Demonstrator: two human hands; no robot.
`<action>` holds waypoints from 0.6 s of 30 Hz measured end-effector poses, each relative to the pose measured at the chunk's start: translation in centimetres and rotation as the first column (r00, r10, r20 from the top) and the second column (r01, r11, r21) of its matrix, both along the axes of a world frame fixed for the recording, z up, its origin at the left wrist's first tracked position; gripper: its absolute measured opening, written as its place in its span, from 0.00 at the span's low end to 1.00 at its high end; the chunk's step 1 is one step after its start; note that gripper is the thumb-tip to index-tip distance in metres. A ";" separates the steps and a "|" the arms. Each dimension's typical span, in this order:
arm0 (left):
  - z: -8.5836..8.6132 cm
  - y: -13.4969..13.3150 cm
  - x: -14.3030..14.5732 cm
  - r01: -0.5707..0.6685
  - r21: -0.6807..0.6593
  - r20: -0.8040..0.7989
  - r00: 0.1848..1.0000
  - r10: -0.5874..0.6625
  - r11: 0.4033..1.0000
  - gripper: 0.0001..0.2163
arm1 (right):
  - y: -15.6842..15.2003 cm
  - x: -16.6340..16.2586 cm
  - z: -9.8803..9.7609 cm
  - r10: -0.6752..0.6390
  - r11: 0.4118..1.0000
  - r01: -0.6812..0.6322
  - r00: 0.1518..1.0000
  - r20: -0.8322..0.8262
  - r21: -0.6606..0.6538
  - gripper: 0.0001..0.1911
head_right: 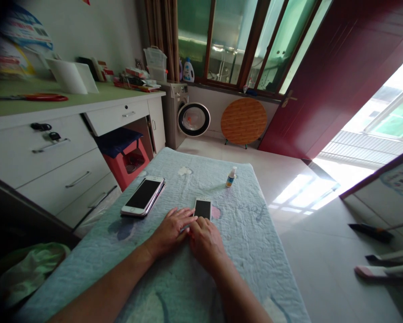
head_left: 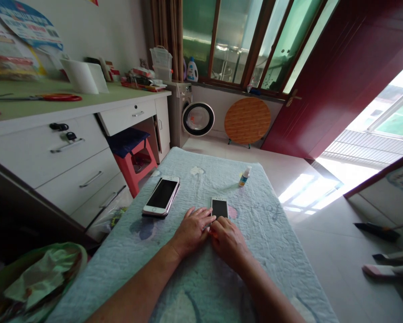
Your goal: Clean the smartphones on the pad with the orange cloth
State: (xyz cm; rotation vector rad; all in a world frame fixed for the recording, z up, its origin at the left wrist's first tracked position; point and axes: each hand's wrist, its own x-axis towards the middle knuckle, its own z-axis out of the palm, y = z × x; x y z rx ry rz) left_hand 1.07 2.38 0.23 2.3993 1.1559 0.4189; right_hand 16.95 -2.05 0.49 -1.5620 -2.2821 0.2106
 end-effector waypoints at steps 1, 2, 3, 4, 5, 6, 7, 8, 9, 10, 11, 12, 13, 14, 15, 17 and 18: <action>-0.1 0.0 0.0 -0.003 0.001 0.000 1.000 0.003 1.000 0.21 | -0.1 0.2 0.1 -0.015 1.000 0.015 1.000 0.002 -0.015 0.06; -0.1 0.0 0.0 -0.005 0.004 0.000 1.000 0.005 1.000 0.22 | -0.2 0.6 0.2 -0.036 0.999 0.036 0.999 0.004 -0.033 0.06; -0.2 0.0 0.0 -0.007 0.010 0.000 1.000 0.007 1.000 0.22 | -0.3 1.0 0.3 -0.059 0.997 0.059 0.998 0.007 -0.052 0.05; -0.2 0.0 0.0 -0.008 0.018 0.001 1.000 0.008 1.000 0.22 | -0.5 1.6 0.4 -0.085 0.994 0.085 0.996 0.009 -0.072 0.05; -0.3 0.0 0.0 -0.007 0.025 0.003 1.000 0.007 1.000 0.23 | -0.6 2.2 0.5 -0.112 0.989 0.112 0.994 0.009 -0.094 0.05; -0.3 -0.1 0.0 -0.006 0.033 0.005 1.000 0.005 0.999 0.23 | -0.7 2.8 0.6 -0.139 0.984 0.139 0.990 0.008 -0.116 0.05; -0.3 -0.1 0.0 -0.003 0.040 0.006 1.000 0.003 0.999 0.23 | -0.8 3.3 0.6 -0.164 0.977 0.164 0.986 0.006 -0.135 0.05; -0.3 -0.2 0.0 0.000 0.046 0.007 1.000 0.000 0.999 0.24 | -0.9 3.8 0.7 -0.186 0.971 0.184 0.983 0.004 -0.154 0.05; -0.3 -0.3 -0.1 0.002 0.050 0.007 1.000 -0.002 0.999 0.25 | -1.0 4.2 0.7 -0.203 0.965 0.200 0.979 0.000 -0.169 0.05; -0.2 -0.3 -0.1 0.003 0.053 0.007 1.000 -0.004 0.999 0.25 | -1.0 4.5 0.8 -0.213 0.961 0.209 0.977 -0.004 -0.180 0.05; -0.2 -0.4 -0.1 0.003 0.056 0.007 1.000 -0.003 0.998 0.25 | -1.0 4.6 0.8 -0.215 0.960 0.210 0.977 -0.008 -0.186 0.05; -0.1 -0.5 -0.1 0.002 0.057 0.008 1.000 -0.002 0.998 0.24 | -1.0 4.6 0.9 -0.213 0.960 0.207 0.977 -0.010 -0.187 0.05; -0.1 -0.5 0.0 0.001 0.058 0.009 1.000 -0.002 0.998 0.24 | -0.9 4.5 0.9 -0.206 0.962 0.201 0.978 -0.011 -0.184 0.05; 0.0 -0.5 0.0 0.002 0.060 0.009 1.000 -0.002 0.998 0.23 | -0.9 4.2 0.9 -0.198 0.965 0.193 0.980 -0.009 -0.178 0.05; 0.0 -0.5 0.0 0.002 0.062 0.009 1.000 -0.002 0.998 0.22 | -0.8 3.9 0.9 -0.188 0.969 0.184 0.982 -0.006 -0.168 0.05; -0.1 -0.6 0.0 0.002 0.067 0.007 1.000 -0.002 0.998 0.22 | -0.7 3.1 0.8 -0.166 0.975 0.164 0.986 0.001 -0.149 0.05; -0.1 -0.5 0.0 0.002 0.070 0.006 1.000 -0.002 0.998 0.22 | -0.6 2.7 0.7 -0.155 0.978 0.154 0.988 0.003 -0.139 0.05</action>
